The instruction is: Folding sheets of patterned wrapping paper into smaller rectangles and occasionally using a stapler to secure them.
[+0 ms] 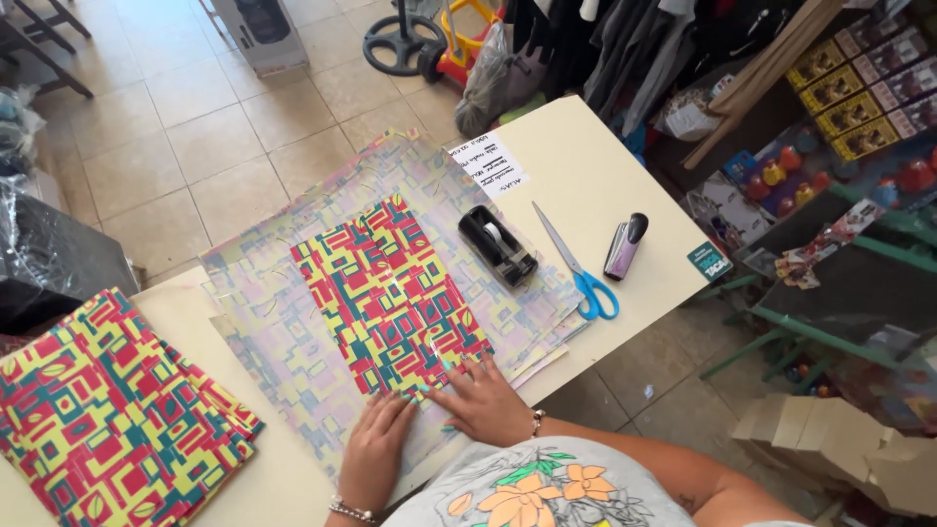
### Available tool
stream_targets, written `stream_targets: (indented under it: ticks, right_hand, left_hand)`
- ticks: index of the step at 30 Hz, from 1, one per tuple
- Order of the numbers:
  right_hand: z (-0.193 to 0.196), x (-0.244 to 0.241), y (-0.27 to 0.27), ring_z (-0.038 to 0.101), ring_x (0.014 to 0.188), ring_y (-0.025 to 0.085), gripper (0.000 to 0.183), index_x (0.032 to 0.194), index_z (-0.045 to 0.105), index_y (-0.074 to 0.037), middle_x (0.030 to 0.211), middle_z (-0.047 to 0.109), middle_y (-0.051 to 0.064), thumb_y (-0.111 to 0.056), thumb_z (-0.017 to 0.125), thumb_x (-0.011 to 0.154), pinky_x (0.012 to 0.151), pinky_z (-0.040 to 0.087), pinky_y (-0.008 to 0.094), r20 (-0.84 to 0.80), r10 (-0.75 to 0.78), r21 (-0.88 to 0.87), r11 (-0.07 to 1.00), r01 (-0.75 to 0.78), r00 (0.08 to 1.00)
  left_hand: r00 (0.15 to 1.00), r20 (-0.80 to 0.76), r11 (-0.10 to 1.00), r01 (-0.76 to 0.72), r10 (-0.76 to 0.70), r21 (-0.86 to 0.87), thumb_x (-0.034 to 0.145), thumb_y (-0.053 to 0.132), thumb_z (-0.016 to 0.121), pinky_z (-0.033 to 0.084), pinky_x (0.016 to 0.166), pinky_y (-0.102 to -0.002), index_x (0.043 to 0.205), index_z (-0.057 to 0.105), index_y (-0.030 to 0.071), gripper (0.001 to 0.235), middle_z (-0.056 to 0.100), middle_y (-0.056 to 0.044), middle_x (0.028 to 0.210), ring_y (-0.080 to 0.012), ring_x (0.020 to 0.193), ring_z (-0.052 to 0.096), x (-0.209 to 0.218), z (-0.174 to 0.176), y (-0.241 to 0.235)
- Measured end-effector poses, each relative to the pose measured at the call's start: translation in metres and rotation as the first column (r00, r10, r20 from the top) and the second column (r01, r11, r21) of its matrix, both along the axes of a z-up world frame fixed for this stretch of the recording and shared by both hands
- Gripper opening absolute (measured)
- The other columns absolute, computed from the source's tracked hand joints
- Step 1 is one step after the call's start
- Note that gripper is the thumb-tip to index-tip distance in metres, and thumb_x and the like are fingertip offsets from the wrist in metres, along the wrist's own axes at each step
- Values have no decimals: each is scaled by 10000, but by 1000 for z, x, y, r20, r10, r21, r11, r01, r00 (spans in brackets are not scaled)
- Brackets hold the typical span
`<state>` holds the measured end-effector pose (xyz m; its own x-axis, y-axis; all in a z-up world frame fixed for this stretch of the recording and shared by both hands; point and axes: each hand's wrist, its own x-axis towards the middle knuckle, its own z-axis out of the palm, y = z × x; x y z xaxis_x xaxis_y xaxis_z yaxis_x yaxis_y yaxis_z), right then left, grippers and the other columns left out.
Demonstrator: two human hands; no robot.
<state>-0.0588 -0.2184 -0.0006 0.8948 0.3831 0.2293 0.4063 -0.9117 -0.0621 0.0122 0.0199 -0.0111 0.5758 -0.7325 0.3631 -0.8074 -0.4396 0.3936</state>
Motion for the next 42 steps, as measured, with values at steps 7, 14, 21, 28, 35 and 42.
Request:
stream_targets:
  ticks: [7, 14, 21, 28, 35, 42]
  right_hand:
    - [3, -1, -28, 474, 1340, 370, 446, 1442, 537, -88, 1427, 552, 171, -310, 542, 1056, 1125, 361, 516, -136, 39, 168, 986, -16, 990]
    - [25, 3, -59, 671, 1088, 303, 217, 1087, 740, -60, 1095, 741, 126, -220, 619, 1005, 1036, 501, 471, 51, 3, 231, 973, -14, 999]
    - [32, 38, -35, 703, 846, 275, 149, 977, 696, -4, 894, 735, 129, -146, 741, 971, 944, 568, 472, 295, 242, 143, 945, -294, 924]
    - [24, 38, -89, 716, 942, 272, 169, 994, 693, -66, 948, 760, 102, -230, 730, 983, 1030, 508, 484, 189, 268, 220, 926, -306, 945]
    - [76, 53, -254, 494, 1215, 396, 761, 1372, 456, 19, 1342, 479, 202, -515, 695, 885, 1006, 445, 542, -212, -935, 145, 259, 955, 285]
    - [23, 35, -307, 657, 1039, 455, 438, 1243, 519, 60, 1158, 659, 283, -207, 622, 911, 854, 517, 511, -391, -856, 476, 125, 871, 337]
  left_hand:
    - [999, -41, 1000, -22, 22, -1, 880, -18, 604, 443, 1128, -473, 1203, 712, 71, 352, 723, -74, 1138, -277, 1161, 646, -5, -6, 3]
    - [988, 144, 997, -69, 62, 47, 789, 37, 784, 620, 894, -405, 1238, 690, 84, 461, 760, -105, 1102, -254, 998, 739, -4, -1, -2]
    - [956, 293, 1000, 14, -11, -8, 913, 81, 690, 604, 909, -439, 1232, 658, 12, 327, 739, -154, 1121, -287, 1017, 736, -7, 1, -10]
    - [955, 296, 992, 39, -2, -119, 930, 58, 659, 585, 862, -465, 1059, 691, 41, 135, 685, -100, 957, -305, 901, 679, -8, 18, -45]
    - [947, 321, 998, 35, -15, -57, 832, 62, 786, 578, 690, -373, 958, 673, 27, 173, 621, -76, 807, -227, 726, 613, -6, -1, -53]
    - [949, 311, 999, -46, 51, -23, 836, 80, 781, 580, 741, -382, 966, 703, 57, 153, 653, -68, 812, -229, 746, 624, -9, -6, -63]
